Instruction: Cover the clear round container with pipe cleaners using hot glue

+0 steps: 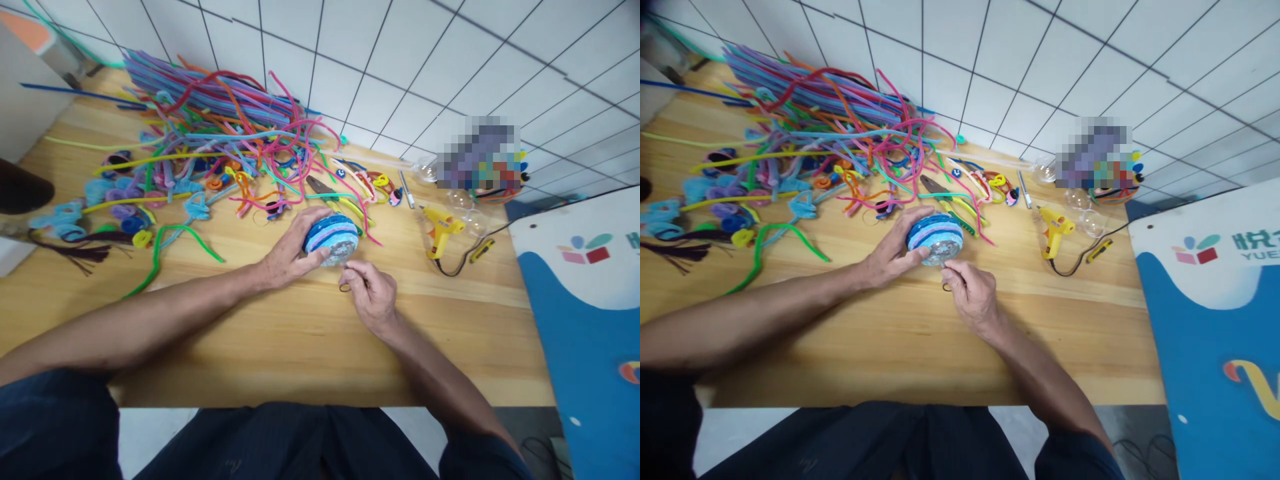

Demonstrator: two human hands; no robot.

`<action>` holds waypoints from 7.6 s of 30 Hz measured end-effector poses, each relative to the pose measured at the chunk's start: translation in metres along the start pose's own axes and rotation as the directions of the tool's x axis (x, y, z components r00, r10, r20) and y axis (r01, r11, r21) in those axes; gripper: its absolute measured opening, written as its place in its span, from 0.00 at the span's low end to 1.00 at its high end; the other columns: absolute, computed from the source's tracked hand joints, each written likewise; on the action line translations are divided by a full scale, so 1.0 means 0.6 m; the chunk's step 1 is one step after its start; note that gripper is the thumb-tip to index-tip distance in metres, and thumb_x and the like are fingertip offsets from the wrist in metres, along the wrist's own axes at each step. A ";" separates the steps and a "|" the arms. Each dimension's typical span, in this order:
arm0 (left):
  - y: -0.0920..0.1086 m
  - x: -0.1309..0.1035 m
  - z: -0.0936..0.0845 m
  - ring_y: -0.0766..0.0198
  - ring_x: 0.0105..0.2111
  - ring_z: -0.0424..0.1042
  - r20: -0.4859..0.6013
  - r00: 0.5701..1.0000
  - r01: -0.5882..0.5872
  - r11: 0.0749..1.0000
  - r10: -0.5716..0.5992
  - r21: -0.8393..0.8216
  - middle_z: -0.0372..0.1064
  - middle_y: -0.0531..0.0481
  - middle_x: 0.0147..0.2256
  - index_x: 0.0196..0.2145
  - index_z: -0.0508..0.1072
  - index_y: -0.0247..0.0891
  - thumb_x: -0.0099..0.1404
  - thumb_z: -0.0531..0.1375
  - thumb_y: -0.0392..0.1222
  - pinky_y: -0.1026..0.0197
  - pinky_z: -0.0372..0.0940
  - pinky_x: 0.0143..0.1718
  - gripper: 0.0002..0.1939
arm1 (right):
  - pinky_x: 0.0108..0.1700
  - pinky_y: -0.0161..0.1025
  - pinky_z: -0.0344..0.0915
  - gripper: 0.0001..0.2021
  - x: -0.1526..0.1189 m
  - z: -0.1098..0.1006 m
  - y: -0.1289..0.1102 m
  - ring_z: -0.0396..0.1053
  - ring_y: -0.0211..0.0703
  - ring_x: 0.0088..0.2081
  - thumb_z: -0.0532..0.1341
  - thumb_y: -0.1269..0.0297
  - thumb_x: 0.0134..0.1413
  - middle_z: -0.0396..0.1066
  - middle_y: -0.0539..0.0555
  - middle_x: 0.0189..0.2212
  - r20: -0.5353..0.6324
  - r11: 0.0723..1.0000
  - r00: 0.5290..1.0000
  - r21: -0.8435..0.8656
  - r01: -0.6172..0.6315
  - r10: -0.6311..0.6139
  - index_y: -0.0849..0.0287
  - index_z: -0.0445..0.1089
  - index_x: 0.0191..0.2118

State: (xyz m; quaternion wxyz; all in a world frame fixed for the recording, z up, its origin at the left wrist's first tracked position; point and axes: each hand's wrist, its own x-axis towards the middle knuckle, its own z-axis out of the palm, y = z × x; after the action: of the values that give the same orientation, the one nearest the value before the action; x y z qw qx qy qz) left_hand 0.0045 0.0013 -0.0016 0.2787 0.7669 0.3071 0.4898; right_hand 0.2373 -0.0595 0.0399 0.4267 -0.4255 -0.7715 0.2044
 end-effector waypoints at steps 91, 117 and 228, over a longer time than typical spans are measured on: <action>0.001 0.003 0.002 0.43 0.72 0.68 0.000 1.000 0.026 0.999 -0.027 -0.038 0.68 0.35 0.70 0.75 0.62 0.47 0.78 0.64 0.59 0.35 0.66 0.74 0.35 | 0.31 0.35 0.75 0.09 0.007 0.018 -0.016 0.79 0.39 0.25 0.66 0.55 0.71 0.83 0.49 0.27 0.151 0.890 0.924 0.251 -0.380 0.352 0.53 0.74 0.39; 0.002 0.004 0.000 0.42 0.72 0.66 0.017 1.000 -0.001 0.999 0.002 -0.034 0.65 0.34 0.71 0.76 0.59 0.46 0.78 0.64 0.62 0.35 0.65 0.74 0.38 | 0.19 0.31 0.57 0.23 0.014 0.023 -0.015 0.58 0.30 0.17 0.71 0.38 0.63 0.79 0.48 0.24 0.291 0.644 0.821 0.514 -0.567 0.490 0.54 0.72 0.37; -0.002 0.001 -0.004 0.41 0.74 0.64 0.045 0.998 0.039 0.995 -0.035 -0.088 0.64 0.34 0.72 0.76 0.60 0.48 0.78 0.64 0.62 0.33 0.61 0.77 0.38 | 0.30 0.36 0.70 0.15 -0.002 0.028 -0.003 0.73 0.37 0.24 0.71 0.48 0.66 0.81 0.49 0.26 0.165 0.735 0.872 0.479 -0.479 0.460 0.53 0.74 0.37</action>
State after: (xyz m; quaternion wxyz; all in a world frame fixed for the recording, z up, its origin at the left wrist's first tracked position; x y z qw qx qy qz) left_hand 0.0025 0.0028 -0.0012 0.3282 0.7584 0.2931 0.4809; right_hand 0.2227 -0.0606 0.0314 0.4435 -0.4754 -0.5653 0.5077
